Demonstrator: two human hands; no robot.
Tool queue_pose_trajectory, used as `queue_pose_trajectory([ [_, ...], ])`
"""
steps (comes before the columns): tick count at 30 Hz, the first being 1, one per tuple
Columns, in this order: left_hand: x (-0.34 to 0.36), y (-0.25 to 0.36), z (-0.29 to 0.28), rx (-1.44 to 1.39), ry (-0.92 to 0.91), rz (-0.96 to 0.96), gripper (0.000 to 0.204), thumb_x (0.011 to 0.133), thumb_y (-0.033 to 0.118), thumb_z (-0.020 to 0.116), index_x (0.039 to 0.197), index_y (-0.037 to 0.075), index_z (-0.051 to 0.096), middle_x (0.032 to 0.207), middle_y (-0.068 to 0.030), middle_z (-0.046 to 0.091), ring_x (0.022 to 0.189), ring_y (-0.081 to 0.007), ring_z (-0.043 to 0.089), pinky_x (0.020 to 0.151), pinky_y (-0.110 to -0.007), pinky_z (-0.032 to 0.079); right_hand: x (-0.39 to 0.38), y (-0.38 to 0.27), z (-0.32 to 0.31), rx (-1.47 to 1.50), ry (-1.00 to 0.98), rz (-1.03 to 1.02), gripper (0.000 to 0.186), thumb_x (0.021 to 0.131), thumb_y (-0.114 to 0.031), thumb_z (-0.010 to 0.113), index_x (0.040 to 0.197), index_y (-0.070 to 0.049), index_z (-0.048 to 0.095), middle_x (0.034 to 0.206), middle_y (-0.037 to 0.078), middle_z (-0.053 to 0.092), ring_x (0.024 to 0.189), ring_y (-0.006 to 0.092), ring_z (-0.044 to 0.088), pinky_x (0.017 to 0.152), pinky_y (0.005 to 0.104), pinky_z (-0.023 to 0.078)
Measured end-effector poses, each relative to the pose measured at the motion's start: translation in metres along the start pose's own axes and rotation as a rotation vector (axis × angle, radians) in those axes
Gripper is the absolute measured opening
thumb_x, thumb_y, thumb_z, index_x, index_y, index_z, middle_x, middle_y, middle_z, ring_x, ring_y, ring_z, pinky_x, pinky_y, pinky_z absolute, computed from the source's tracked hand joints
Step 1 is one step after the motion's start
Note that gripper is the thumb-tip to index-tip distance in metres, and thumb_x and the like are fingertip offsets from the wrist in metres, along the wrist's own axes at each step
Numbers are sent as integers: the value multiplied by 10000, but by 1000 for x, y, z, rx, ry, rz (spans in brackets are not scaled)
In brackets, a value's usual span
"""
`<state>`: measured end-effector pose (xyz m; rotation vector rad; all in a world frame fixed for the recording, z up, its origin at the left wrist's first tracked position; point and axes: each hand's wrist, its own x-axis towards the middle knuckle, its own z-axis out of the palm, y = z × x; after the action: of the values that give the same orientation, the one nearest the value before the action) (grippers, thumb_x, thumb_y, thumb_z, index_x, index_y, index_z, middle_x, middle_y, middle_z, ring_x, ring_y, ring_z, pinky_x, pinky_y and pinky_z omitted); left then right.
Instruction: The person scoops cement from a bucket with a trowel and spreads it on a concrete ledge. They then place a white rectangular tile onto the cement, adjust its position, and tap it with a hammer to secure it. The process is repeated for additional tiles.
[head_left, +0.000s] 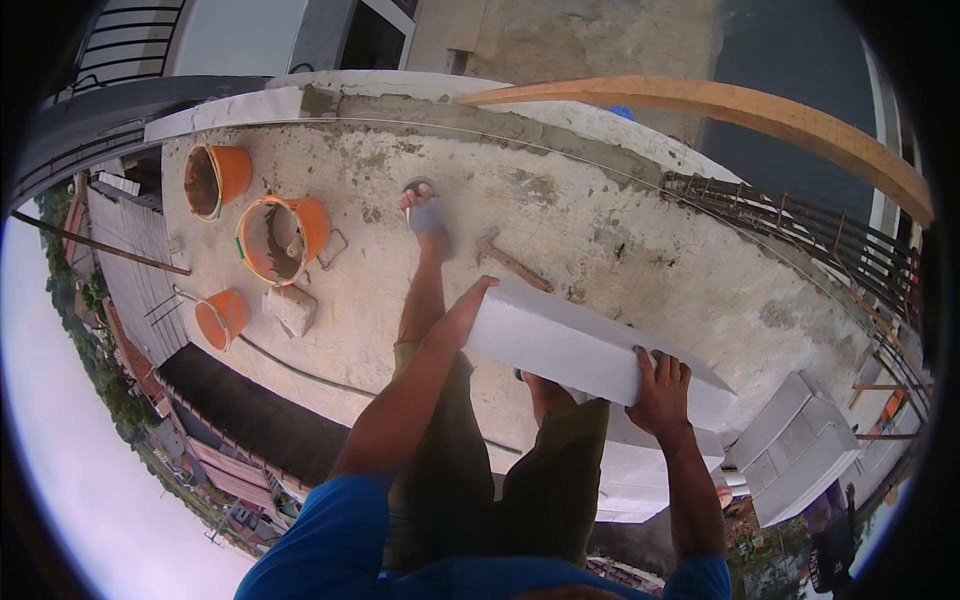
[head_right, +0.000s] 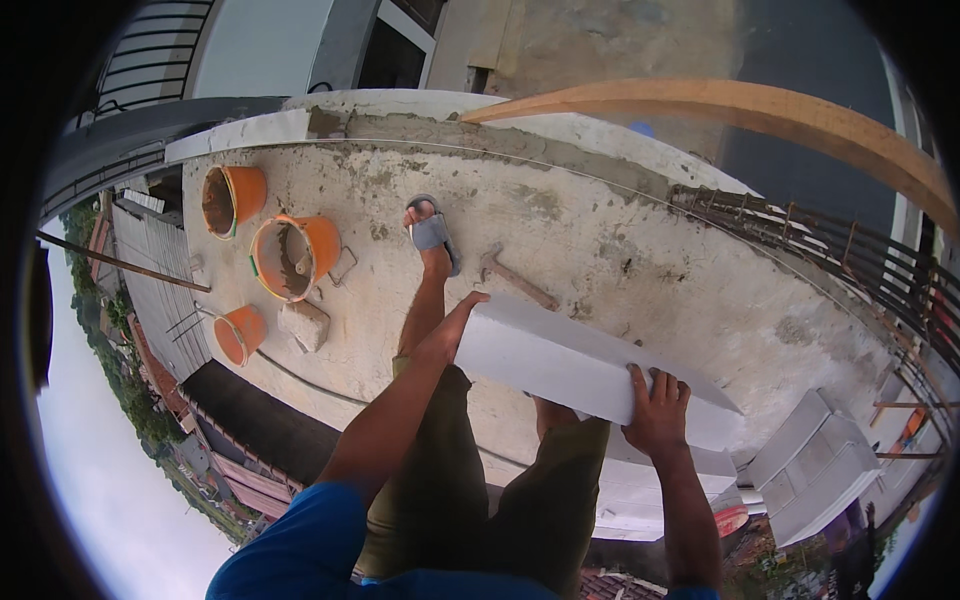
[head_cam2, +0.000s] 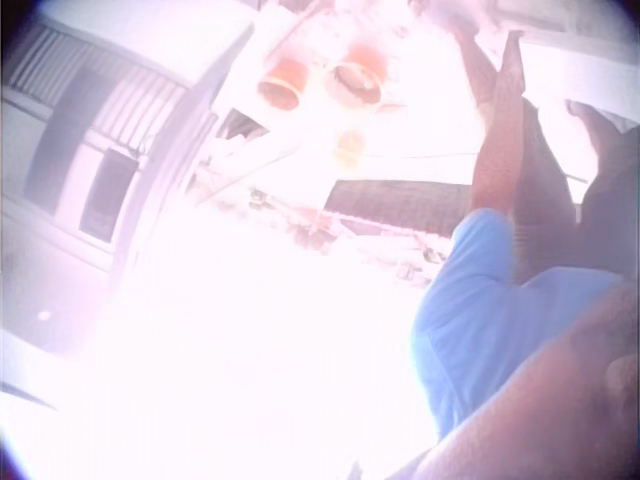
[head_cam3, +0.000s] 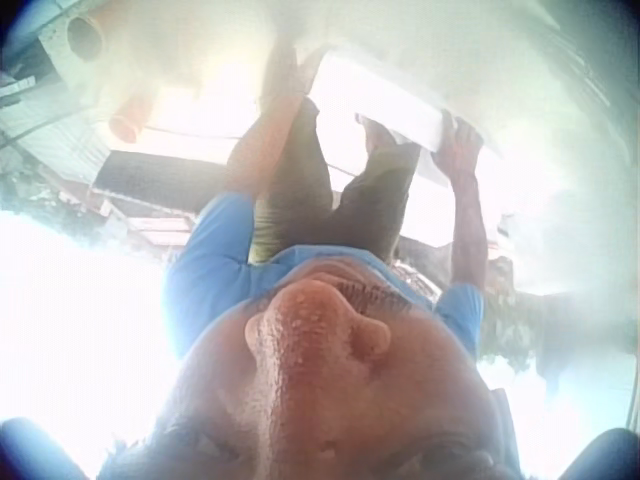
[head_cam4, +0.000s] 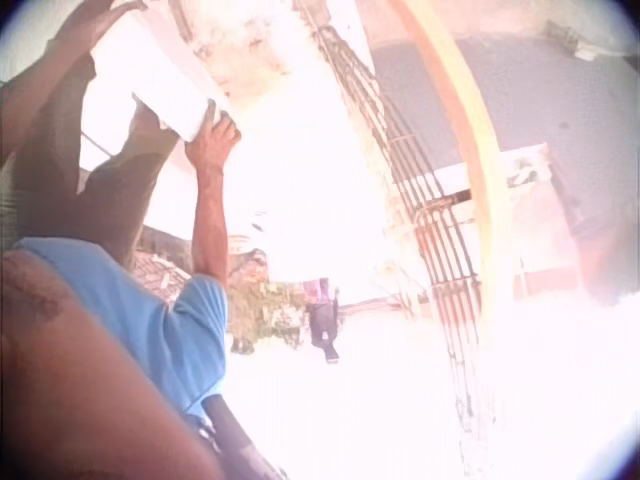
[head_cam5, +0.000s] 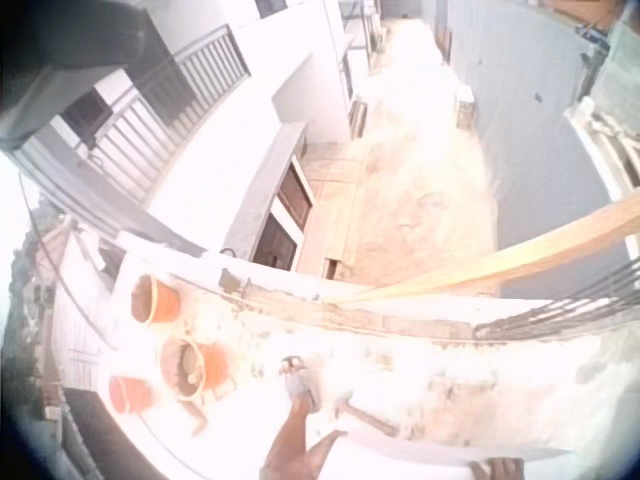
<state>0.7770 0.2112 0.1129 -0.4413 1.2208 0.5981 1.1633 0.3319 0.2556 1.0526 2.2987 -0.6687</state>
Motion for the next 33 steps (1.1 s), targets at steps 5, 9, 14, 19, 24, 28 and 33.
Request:
queue_pose_trajectory([
  [5,-55,134,-70,-145,-86,167,752,964,552,654,1519,53,555,1363,-168,672,1203,-308,681,1006,-464,564,99,-98,-97,-19,57,-31,1030,664,-264,946,1575,-130,484,1398,219,533,1361,398,496,1146,610,337],
  [9,-110,254,-113,-140,7,259,773,937,617,687,1462,57,594,1289,-157,679,1144,-285,695,936,-424,596,183,-159,-137,-71,209,-71,1013,659,-267,954,1560,-138,510,1390,217,547,1342,402,510,1138,605,341],
  [14,-135,361,-166,-62,149,290,796,908,624,710,1459,62,592,1289,-153,666,1114,-291,689,921,-436,588,276,-222,-189,-84,185,-72,1126,579,-296,1006,1572,-145,498,1445,219,536,1372,410,499,1136,596,348],
  [19,-131,422,-205,-60,186,334,785,914,593,704,1471,51,591,1284,-129,677,1129,-274,677,958,-423,567,349,-255,-198,-56,246,-79,1102,602,-181,980,1585,-189,482,1437,206,525,1367,404,503,1144,606,348],
  [24,-111,449,-228,-24,221,312,813,900,604,707,1470,36,586,1304,-155,661,1143,-280,670,960,-425,564,391,-269,-178,-94,318,-97,1047,625,-195,972,1560,-143,503,1446,228,531,1325,416,518,1140,600,357],
  [28,-86,457,-243,15,169,298,894,904,637,684,1519,4,538,1382,-189,620,1218,-306,638,983,-429,549,411,-266,-160,-153,348,-93,1042,629,-199,970,1555,-133,496,1422,233,528,1317,422,518,1135,602,357],
  [33,-76,469,-253,70,160,314,975,898,688,664,1590,26,487,1488,-218,579,1325,-339,597,1038,-453,531,422,-278,-162,-123,280,-64,1086,637,-205,980,1583,-120,454,1430,236,498,1360,418,490,1153,603,342],
])
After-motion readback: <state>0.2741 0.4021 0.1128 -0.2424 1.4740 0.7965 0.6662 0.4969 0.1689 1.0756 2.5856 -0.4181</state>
